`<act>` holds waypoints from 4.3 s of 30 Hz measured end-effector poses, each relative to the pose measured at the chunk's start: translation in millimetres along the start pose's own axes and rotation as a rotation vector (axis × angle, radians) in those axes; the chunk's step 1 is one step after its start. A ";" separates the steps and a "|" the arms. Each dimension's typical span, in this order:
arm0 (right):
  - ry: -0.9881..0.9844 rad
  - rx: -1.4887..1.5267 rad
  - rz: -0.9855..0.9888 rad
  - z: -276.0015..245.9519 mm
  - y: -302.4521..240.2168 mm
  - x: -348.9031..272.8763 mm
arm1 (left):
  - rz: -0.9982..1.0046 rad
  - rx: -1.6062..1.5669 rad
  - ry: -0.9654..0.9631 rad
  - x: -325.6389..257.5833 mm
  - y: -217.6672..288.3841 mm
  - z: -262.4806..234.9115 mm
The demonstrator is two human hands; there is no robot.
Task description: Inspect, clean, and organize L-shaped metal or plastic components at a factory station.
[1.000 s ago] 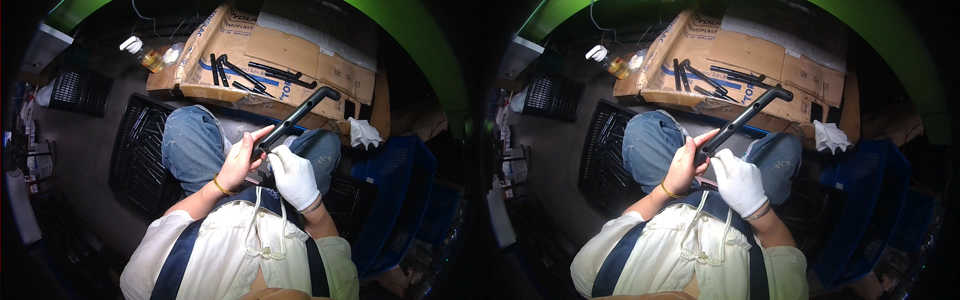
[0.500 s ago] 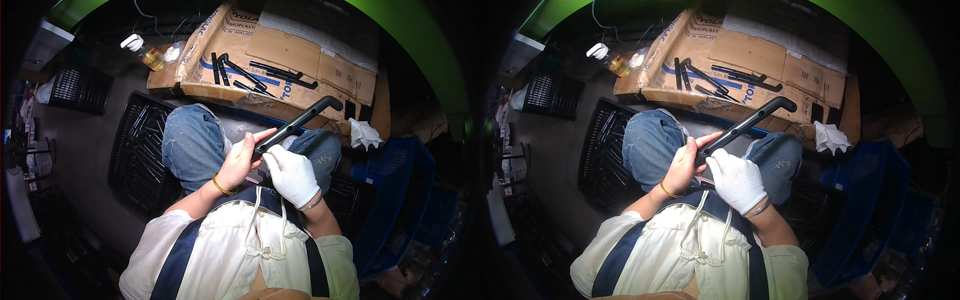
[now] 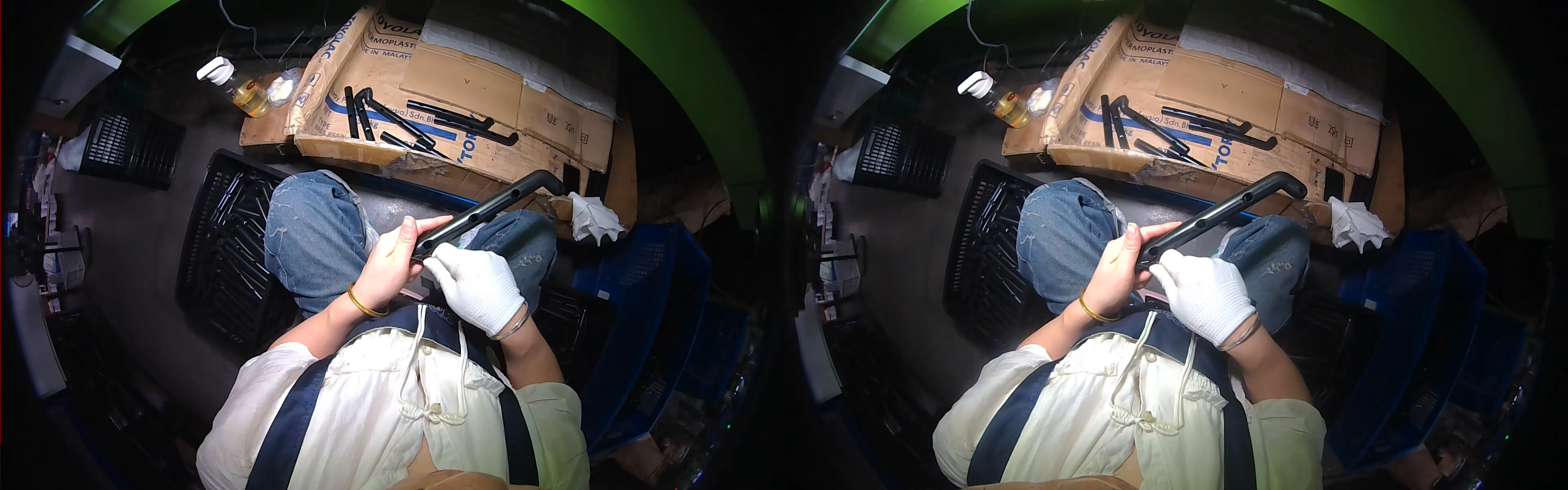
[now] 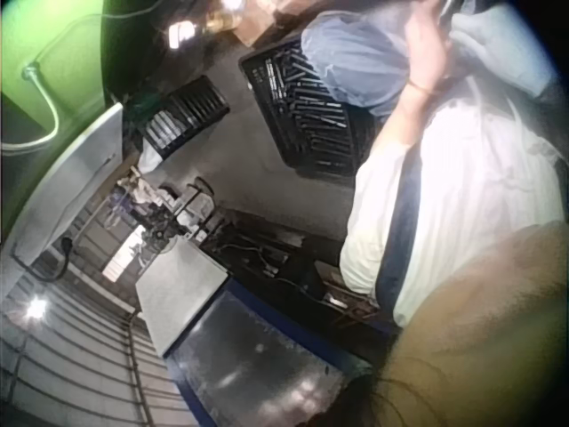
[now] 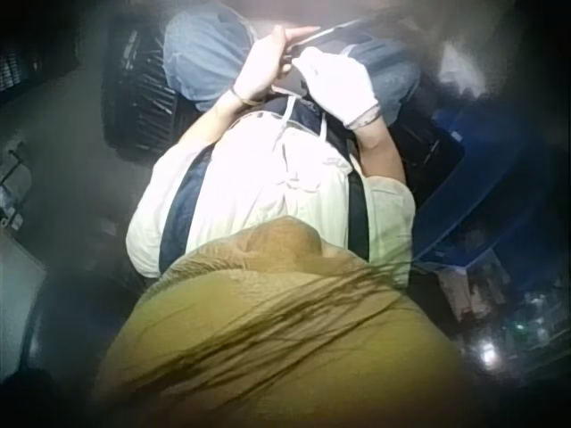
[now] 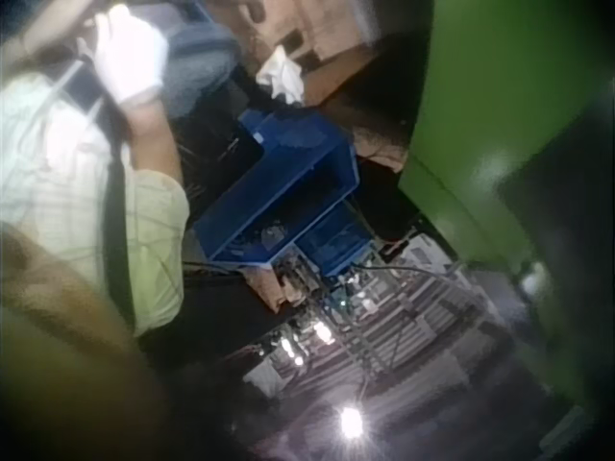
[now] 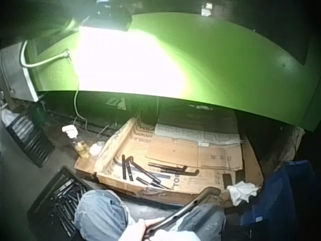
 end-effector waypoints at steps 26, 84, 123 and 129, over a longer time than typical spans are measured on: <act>0.073 0.037 0.002 0.3 -4.4 -0.3 | -0.042 -0.186 -0.015 -1.1 2.4 3.3; 0.345 0.098 0.075 5.2 15.3 -4.9 | -0.164 -0.028 -0.277 7.5 -15.5 -13.7; 0.441 0.428 0.022 4.2 -18.0 -0.8 | 0.553 0.105 -0.029 4.0 9.5 -31.5; 0.421 0.426 0.025 1.7 -17.6 -2.5 | 0.549 0.137 -0.044 4.1 10.1 -29.4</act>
Point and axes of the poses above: each hand's wrist, its own x-axis towards the middle knuckle, its own z-axis out of the palm, y = z × x, the point moved 6 cm from there along x, towards the middle knuckle, and after that the axes turned 8 degrees about -z, right-handed, at the moved point
